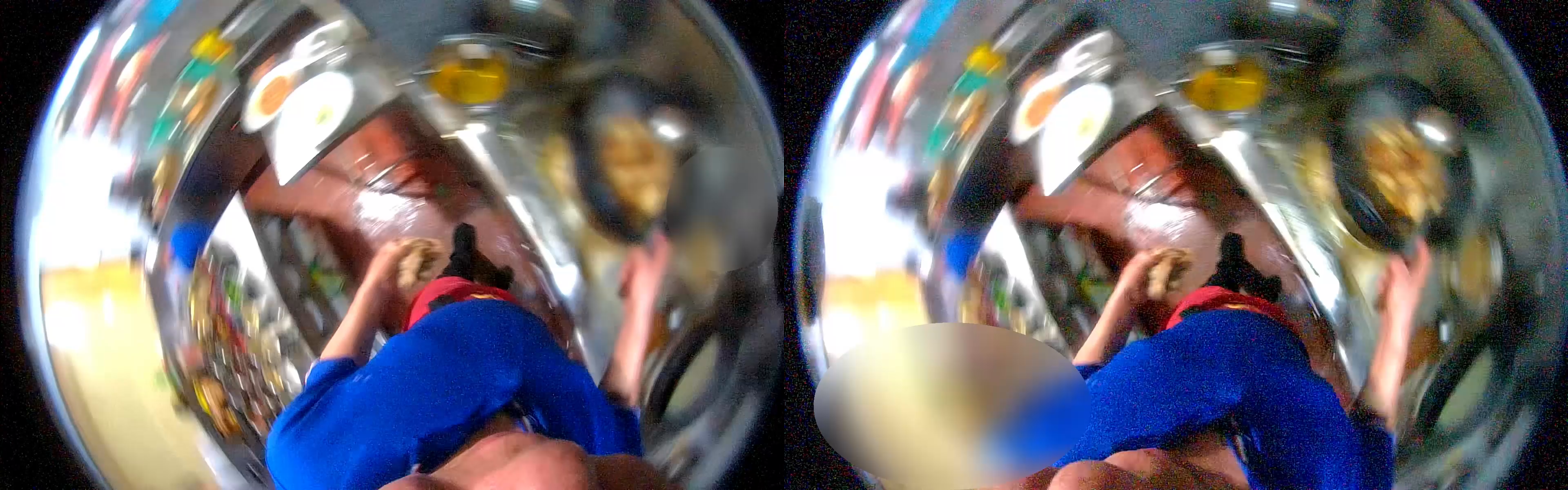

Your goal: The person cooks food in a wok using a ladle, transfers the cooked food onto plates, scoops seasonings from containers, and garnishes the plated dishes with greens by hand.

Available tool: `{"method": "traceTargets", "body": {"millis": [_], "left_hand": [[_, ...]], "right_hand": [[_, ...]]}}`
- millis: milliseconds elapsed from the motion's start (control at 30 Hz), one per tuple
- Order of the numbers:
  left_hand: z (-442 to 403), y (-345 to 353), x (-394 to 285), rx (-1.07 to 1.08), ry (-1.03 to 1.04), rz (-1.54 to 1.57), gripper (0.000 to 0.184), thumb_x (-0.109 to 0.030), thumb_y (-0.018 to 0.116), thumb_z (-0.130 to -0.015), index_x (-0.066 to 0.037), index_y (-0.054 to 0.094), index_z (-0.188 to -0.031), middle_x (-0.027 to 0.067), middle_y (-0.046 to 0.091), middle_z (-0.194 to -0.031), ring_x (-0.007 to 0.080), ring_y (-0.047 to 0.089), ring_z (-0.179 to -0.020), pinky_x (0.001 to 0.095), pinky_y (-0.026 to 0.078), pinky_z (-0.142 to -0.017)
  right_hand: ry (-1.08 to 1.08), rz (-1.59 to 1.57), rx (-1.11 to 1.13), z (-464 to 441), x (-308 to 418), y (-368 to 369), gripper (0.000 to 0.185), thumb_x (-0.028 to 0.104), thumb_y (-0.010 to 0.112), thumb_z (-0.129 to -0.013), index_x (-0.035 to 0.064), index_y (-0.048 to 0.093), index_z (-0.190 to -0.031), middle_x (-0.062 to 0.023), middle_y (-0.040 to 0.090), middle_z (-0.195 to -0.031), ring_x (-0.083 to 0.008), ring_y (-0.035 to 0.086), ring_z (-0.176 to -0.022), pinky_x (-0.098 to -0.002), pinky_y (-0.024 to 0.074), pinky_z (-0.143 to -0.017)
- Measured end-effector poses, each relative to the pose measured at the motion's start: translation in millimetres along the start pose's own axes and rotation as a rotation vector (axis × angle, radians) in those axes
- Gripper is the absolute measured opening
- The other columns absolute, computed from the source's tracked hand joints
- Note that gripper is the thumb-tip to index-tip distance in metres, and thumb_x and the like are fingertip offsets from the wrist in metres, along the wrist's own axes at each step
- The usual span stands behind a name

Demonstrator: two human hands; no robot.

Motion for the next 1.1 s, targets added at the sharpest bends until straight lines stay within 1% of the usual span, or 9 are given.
{"method": "traceTargets", "body": {"millis": [100,267,400,500,667,767,900,1033,1100], "left_hand": [[29.2,-24.9,32.7,0.083,0.075,-0.091,0.034,-0.025,0.053,-0.092,0.001,0.065,-0.111,0.0113,0.071,-0.091,0.0191,0.067,-0.071,0.0329,0.057,-0.065],[69.3,-50.5,113.0,-0.383,0.188,0.473,0.014,-0.011,0.058,-0.088,0.000,0.066,-0.091,0.0118,0.070,-0.083,0.0200,0.068,-0.070,0.0350,0.058,-0.063],[118.4,-85.9,164.0,-0.406,0.292,0.630,0.015,-0.010,0.058,-0.087,0.001,0.063,-0.096,0.0119,0.069,-0.086,0.0209,0.068,-0.073,0.0349,0.058,-0.066],[157.5,-111.7,209.2,-0.643,0.339,0.690,0.018,-0.008,0.060,-0.085,0.001,0.062,-0.100,0.0128,0.067,-0.095,0.0205,0.066,-0.083,0.0344,0.057,-0.073],[236.3,-154.5,295.0,-0.916,0.417,1.018,0.045,-0.001,0.058,-0.085,-0.005,0.046,-0.129,0.0126,0.060,-0.101,0.0246,0.064,-0.090,0.0391,0.057,-0.077],[277.6,-174.8,345.0,-0.966,0.520,1.212,0.034,0.000,0.055,-0.088,-0.003,0.049,-0.122,0.0135,0.060,-0.101,0.0252,0.064,-0.086,0.0398,0.058,-0.073],[316.3,-182.3,386.3,-1.119,0.606,1.389,0.012,-0.005,0.057,-0.090,-0.003,0.055,-0.102,0.0117,0.061,-0.087,0.0244,0.065,-0.078,0.0396,0.058,-0.064],[345.5,-183.0,406.6,-0.994,0.740,1.499,0.014,-0.018,0.058,-0.095,-0.004,0.055,-0.097,0.0085,0.062,-0.085,0.0200,0.063,-0.075,0.0333,0.055,-0.069],[341.1,-191.4,414.6,-1.170,0.734,1.526,0.021,-0.026,0.057,-0.098,-0.004,0.055,-0.097,0.0097,0.062,-0.084,0.0210,0.064,-0.071,0.0346,0.055,-0.064]], "right_hand": [[-0.309,0.021,0.028,17.7,-9.7,43.0,0.065,-0.002,0.049,-0.087,0.0129,0.026,-0.145,-0.0070,0.053,-0.088,-0.0084,0.047,-0.052,-0.0229,0.0387,-0.040],[-0.249,0.105,0.595,97.8,-9.2,112.3,0.062,-0.004,0.046,-0.087,0.0122,0.028,-0.144,-0.0080,0.052,-0.089,-0.0095,0.048,-0.049,-0.0220,0.0405,-0.038],[-0.020,0.303,1.070,160.5,-18.1,168.7,0.069,-0.001,0.052,-0.084,0.0099,0.028,-0.148,-0.0050,0.051,-0.088,-0.0076,0.046,-0.049,-0.0203,0.0374,-0.035],[0.094,0.446,1.382,223.1,-26.5,221.3,0.069,0.000,0.053,-0.081,0.0085,0.032,-0.147,-0.0030,0.051,-0.083,-0.0077,0.046,-0.049,-0.0205,0.0355,-0.035],[-0.058,0.702,1.770,342.6,-17.7,299.0,0.070,0.000,0.056,-0.079,0.0099,0.036,-0.146,-0.0029,0.056,-0.082,-0.0077,0.047,-0.050,-0.0215,0.0386,-0.042],[-0.068,0.773,1.965,404.2,-27.2,339.6,0.073,0.000,0.058,-0.078,0.0080,0.035,-0.146,-0.0033,0.058,-0.092,-0.0073,0.049,-0.056,-0.0215,0.0403,-0.048],[-0.018,0.880,2.092,476.7,-42.8,371.7,0.074,0.001,0.060,-0.075,0.0039,0.037,-0.145,-0.0040,0.057,-0.108,-0.0070,0.052,-0.070,-0.0220,0.0428,-0.057],[-0.141,0.942,2.208,516.5,-63.8,394.6,0.074,0.003,0.061,-0.075,0.0040,0.036,-0.145,-0.0036,0.057,-0.102,-0.0075,0.051,-0.070,-0.0224,0.0437,-0.059],[-0.110,1.056,2.230,531.2,-60.3,403.2,0.073,0.004,0.061,-0.076,0.0046,0.037,-0.145,-0.0034,0.056,-0.098,-0.0076,0.051,-0.067,-0.0225,0.0436,-0.057]]}}
Point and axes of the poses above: each hand's wrist, its own z-axis away from the middle knuckle, its own y-axis out of the palm, x = y × z, the point moved 1 cm from there along -z, towards the middle knuckle
